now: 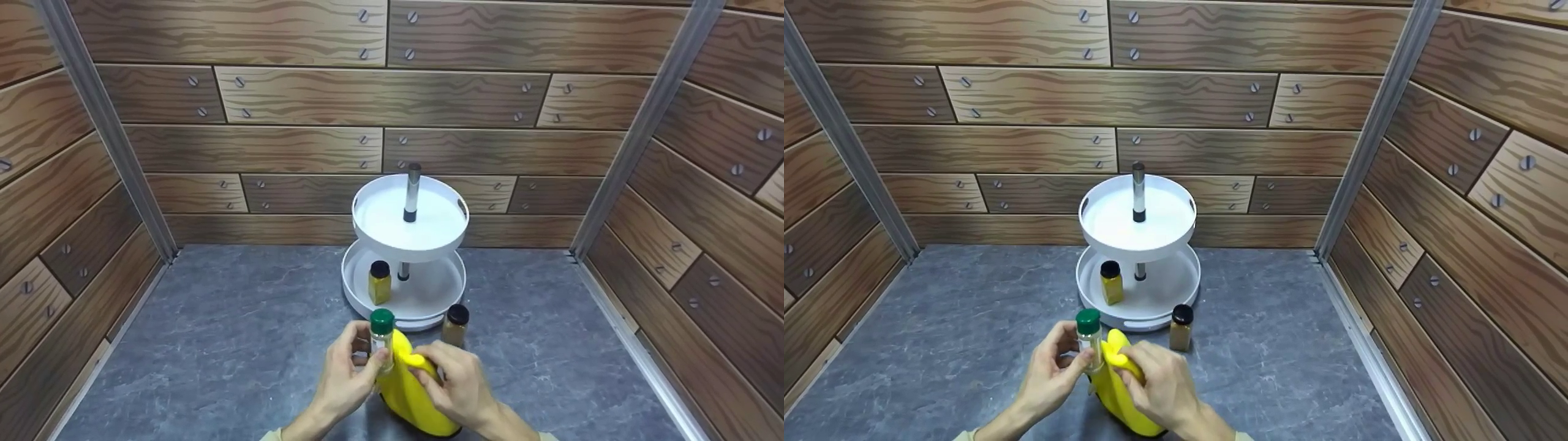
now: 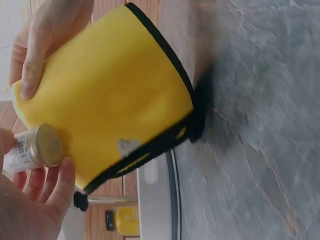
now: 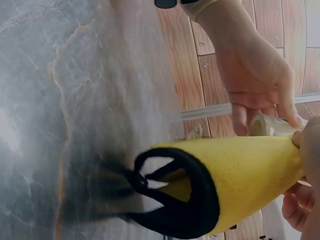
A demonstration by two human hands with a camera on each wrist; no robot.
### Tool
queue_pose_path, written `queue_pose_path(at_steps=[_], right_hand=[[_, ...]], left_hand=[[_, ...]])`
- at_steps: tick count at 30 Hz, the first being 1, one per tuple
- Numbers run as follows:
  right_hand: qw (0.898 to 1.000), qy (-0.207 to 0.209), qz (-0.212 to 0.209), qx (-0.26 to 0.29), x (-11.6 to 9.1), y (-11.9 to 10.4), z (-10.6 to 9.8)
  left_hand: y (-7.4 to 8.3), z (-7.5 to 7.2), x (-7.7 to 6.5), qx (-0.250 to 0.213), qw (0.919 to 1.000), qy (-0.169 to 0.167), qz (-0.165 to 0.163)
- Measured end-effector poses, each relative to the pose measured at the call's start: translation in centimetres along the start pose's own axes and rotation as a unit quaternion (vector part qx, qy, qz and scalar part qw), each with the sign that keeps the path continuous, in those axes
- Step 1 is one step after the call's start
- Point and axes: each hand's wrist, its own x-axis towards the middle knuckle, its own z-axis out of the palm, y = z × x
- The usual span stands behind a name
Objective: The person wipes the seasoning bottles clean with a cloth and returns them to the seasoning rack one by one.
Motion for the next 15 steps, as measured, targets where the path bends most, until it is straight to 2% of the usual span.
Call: queue_pose_path(at_steps=[6,15], right_hand=[[1.000,0.008,0.006,-0.027,0.3,0.3,-0.6],[0.999,0.026,0.021,-0.034,0.4,0.8,-1.1]], left_hand=[[-0.9,-0.9,0.0,0.061,0.9978,0.008,0.023],[-2.5,-2.1,-0.1,0.138,0.9889,0.007,0.054]])
